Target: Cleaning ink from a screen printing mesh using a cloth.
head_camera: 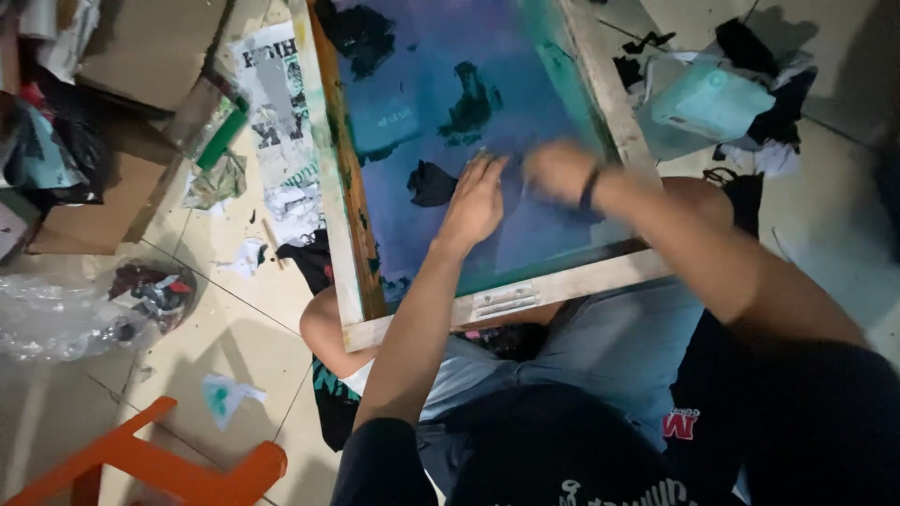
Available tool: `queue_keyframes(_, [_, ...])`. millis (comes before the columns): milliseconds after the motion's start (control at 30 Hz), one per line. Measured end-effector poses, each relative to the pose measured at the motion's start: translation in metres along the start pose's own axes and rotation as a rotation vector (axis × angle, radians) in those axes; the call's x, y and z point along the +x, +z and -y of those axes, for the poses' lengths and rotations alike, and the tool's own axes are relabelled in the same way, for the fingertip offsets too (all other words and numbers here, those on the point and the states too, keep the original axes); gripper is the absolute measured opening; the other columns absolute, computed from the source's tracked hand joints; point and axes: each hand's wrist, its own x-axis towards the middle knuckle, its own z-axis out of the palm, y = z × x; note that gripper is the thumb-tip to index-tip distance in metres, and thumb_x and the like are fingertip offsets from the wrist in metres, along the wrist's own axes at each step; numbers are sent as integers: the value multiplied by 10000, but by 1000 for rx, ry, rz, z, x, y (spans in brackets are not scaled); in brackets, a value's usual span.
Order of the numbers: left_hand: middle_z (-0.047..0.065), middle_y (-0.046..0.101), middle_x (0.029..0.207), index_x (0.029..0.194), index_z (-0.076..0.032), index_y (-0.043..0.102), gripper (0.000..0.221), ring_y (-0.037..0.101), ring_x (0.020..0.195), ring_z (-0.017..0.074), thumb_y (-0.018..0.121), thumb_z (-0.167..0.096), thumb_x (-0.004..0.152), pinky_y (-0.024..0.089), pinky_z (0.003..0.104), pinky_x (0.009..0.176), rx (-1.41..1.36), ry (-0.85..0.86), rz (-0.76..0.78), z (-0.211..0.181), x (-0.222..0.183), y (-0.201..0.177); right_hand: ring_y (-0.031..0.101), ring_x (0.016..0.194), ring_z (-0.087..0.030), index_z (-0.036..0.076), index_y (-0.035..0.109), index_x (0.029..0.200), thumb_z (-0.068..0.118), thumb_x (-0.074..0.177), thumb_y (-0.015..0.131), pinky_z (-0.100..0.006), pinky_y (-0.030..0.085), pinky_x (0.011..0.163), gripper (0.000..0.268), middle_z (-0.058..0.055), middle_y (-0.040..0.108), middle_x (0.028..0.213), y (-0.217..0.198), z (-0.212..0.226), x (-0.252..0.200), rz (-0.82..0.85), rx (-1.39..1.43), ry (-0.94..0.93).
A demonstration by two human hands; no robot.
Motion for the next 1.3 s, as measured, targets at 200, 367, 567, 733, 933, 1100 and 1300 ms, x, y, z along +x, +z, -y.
queue_keyframes(200, [260, 507, 1465, 1468, -10, 487, 440, 384, 1459, 437, 360, -52, 1049, 267, 521, 1247, -18, 53, -76, 49, 5, 43, 657, 720, -299, 74, 737, 993, 59, 966, 487, -419, 571, 582, 252, -157, 702, 847, -95, -4, 40, 225, -167, 328])
queue_keyframes(367, [256, 498, 1401, 1525, -80, 441, 489, 450, 1376, 456, 372, -67, 1041, 342, 571, 1182, 9, -161, 101, 19, 10, 13, 740, 995, -381, 79, 789, 1028, 145, 845, 664, -483, 594, 818, 231, -171, 781, 975, -23, 87, -44, 310, 100, -87])
queue_keyframes(567, [294, 429, 1528, 1555, -105, 417, 514, 367, 1474, 474, 363, -80, 1044, 245, 587, 1239, -19, -213, 119, 17, 12, 12, 772, 852, -245, 154, 800, 907, 169, 909, 672, -380, 601, 717, 129, -58, 787, 840, -22, -48, 46, 123, -336, 99])
queue_keyframes(733, [317, 520, 1428, 1506, -47, 489, 503, 473, 1391, 471, 373, -36, 1017, 313, 587, 1208, -2, -147, 86, 23, 5, 9, 721, 672, -238, 119, 764, 811, 140, 908, 671, -360, 534, 567, 136, -63, 721, 721, -32, -70, 90, 7, -588, 199])
queue_keyframes(933, [323, 503, 1466, 1534, -41, 450, 512, 439, 1436, 459, 387, -33, 1026, 269, 556, 1241, -78, -228, 106, 21, 7, -9, 730, 874, -302, 107, 746, 974, 205, 828, 736, -435, 587, 757, 177, -95, 736, 890, 4, 80, -25, 404, 124, -110])
queue_keyframes(1100, [273, 690, 1224, 1355, -99, 636, 376, 641, 1180, 468, 490, -144, 1011, 525, 557, 1010, -276, -271, -95, 21, 5, -14, 761, 958, -330, 79, 811, 983, 365, 840, 784, -458, 611, 809, 321, -144, 781, 934, -24, 18, 27, 60, -222, 183])
queue_keyframes(1300, [289, 723, 1144, 1292, -87, 663, 327, 694, 1109, 444, 538, -128, 992, 564, 574, 929, -371, -288, -176, 22, -6, -21, 777, 792, -314, 32, 790, 813, 151, 940, 656, -448, 621, 659, 220, -140, 752, 758, -41, -42, 54, -34, -263, 277])
